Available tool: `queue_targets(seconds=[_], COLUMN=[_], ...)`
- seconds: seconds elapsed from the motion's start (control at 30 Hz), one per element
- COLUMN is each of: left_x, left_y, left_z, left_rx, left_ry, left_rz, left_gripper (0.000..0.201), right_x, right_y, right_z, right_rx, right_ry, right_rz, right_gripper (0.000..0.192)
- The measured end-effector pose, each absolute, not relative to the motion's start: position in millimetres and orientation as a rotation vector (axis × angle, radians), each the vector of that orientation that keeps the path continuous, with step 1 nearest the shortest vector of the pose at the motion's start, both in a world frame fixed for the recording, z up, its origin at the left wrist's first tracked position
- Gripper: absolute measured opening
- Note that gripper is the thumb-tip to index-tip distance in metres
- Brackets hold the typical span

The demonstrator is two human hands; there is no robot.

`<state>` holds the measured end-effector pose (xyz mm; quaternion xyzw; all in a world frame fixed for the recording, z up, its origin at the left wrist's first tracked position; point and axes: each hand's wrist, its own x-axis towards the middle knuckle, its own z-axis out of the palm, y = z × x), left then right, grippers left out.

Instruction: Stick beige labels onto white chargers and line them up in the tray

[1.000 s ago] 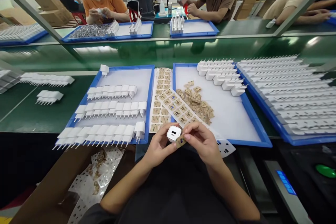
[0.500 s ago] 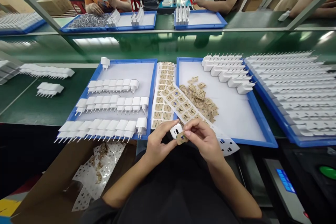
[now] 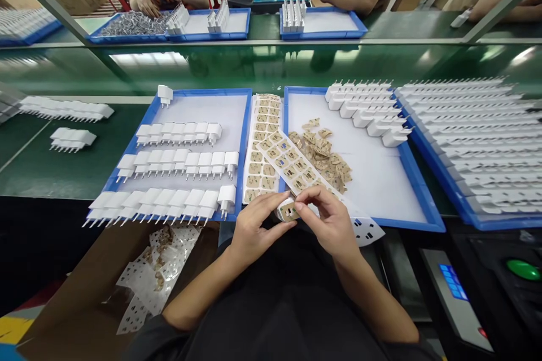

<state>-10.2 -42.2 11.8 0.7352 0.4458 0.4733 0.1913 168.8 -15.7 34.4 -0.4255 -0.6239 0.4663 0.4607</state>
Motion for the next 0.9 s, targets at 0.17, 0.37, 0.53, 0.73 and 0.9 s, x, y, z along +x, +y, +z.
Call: queue_targets(seconds=[0.17, 0.37, 0.53, 0.73, 0.9], left_x=[-10, -9, -9, -6, -3], left_y=[-42, -41, -42, -43, -40], left_z=[12, 12, 12, 9, 9], left_rx=[2.092, 2.153, 2.191, 2.136, 2.187], left_ry=[1.246, 1.277, 1.264, 1.262, 1.262], left_rz=[1.341, 1.369, 1.392, 1.496, 1.592], left_gripper=[0.045, 0.043, 0.042, 0.047, 0.046], right_x=[167, 162, 158, 163, 158], right_y=[-17, -22, -23, -18, -18], right_z=[34, 37, 37, 28, 22], right_rx=[-1.055, -1.124, -1.109, -1.124, -0.940], right_ry=[-1.552, -1.626, -1.762, -1.606, -1.343], right_rz=[1.115, 0.927, 0.677, 0.783, 1.373], right_gripper=[0.004, 0.003, 0.007, 0.011, 0.011])
